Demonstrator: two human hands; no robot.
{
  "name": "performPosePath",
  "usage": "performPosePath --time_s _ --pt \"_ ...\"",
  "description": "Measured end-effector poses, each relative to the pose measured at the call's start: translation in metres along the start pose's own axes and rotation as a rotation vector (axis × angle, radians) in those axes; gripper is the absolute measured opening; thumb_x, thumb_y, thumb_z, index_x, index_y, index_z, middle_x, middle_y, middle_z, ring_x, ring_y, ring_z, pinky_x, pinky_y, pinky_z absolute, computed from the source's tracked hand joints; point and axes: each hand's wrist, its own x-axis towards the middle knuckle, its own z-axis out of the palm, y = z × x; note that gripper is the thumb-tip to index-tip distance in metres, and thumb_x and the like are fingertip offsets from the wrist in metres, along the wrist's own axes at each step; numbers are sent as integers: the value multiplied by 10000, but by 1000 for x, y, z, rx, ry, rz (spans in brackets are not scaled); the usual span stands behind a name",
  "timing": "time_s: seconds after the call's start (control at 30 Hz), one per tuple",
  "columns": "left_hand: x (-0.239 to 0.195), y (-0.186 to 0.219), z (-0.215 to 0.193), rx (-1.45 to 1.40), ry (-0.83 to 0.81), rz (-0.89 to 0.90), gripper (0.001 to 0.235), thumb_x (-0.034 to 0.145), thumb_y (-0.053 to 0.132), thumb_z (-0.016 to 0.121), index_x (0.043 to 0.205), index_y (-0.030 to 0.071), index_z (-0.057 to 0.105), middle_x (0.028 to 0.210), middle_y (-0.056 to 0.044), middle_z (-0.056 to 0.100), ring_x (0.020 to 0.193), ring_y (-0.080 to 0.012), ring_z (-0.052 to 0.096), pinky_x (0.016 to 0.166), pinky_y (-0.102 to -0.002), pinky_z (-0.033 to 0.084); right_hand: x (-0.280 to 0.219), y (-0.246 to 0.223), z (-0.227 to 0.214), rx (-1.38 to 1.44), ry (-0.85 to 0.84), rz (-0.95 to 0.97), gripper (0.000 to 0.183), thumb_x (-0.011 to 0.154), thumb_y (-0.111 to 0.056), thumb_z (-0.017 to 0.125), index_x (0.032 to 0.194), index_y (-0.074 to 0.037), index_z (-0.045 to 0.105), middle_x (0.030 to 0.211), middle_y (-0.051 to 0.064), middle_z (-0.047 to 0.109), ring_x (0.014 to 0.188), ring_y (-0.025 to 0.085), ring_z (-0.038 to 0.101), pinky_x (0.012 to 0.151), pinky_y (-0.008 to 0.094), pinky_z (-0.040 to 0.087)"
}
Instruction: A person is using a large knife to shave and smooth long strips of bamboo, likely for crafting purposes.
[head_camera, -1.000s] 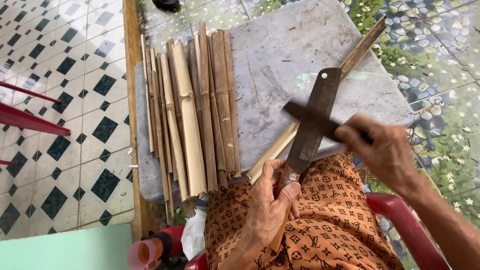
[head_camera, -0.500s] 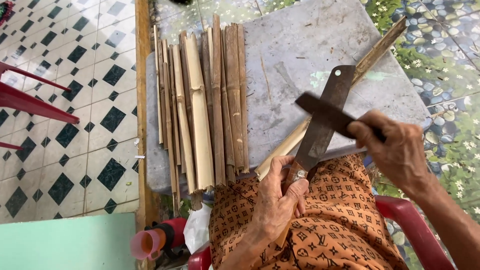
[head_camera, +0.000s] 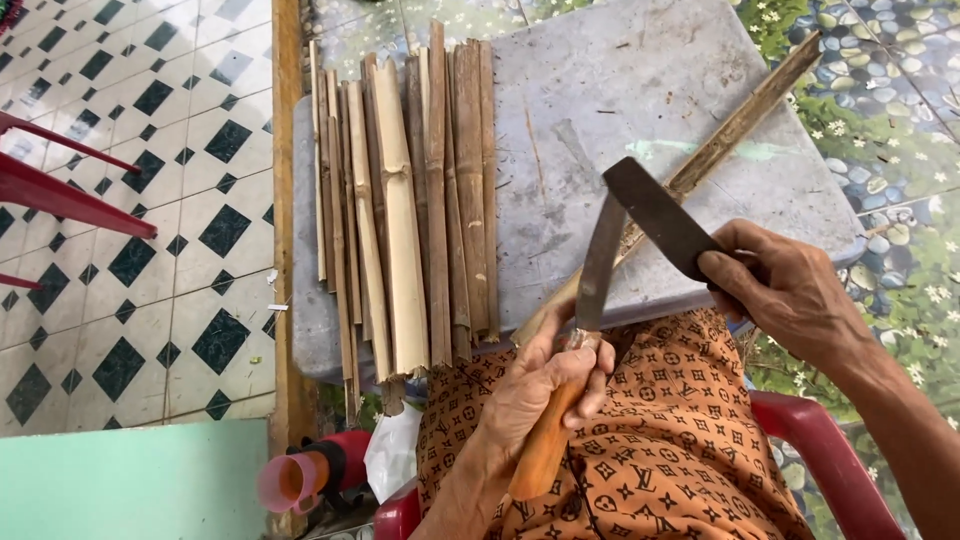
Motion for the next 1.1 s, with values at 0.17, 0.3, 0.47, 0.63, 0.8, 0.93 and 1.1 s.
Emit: performPosePath --time_s 0.17,0.3,0.47,0.63,0.8,0.93,1.1 --pt "-9 11 34 -196 -143 -104 726 1076 -59 452 1720 93 153 1015 -216 660 647 -200 676 455 -212 514 16 -26 -4 107 96 -75 281 1007 -79 643 1267 -39 543 943 154 706 626 274 709 472 333 562" --pt "-8 5 28 -137 -174 -146 781 1068 2 523 1739 158 155 1035 -189 648 611 -177 638 443 -202 447 19 -35 2 170 191 -194 342 1010 -70 668 1332 -96 554 1065 99 633 641 213 666 512 302 558" --pt "-6 3 23 -158 -238 -114 717 1091 3 528 1716 102 191 1088 -186 659 638 -176 678 424 -182 460 12 -20 28 -51 329 -470 241 1001 -28 697 1233 -8 639 1080 184 602 742 266 733 574 368 654" --pt "-6 -2 23 -41 -196 -106 502 1098 31 506 1577 40 356 1057 -186 611 600 -170 617 389 -167 414 12 -16 28 -26 422 -476 229 1011 -67 779 1224 -64 696 1103 103 555 717 168 629 591 290 563" --pt "-7 0 24 -99 -180 -126 541 1095 38 532 1587 27 307 1049 -181 636 599 -176 649 393 -174 433 2 -17 35 -40 338 -477 239 980 -105 736 1212 -64 697 1080 109 597 717 186 648 591 300 587" --pt "-8 3 27 -134 -221 -96 692 1103 49 548 1700 49 198 1063 -184 655 628 -178 676 413 -186 478 -3 -15 44 -60 301 -575 223 966 -31 699 1184 -1 664 1073 173 619 653 206 699 521 300 639" --pt "-9 2 27 -50 -169 -101 410 1102 62 542 1475 -2 384 1056 -168 643 587 -164 644 378 -167 424 5 -17 34 -75 320 -557 253 969 -10 728 1215 -30 669 1087 156 618 644 172 680 517 277 619"
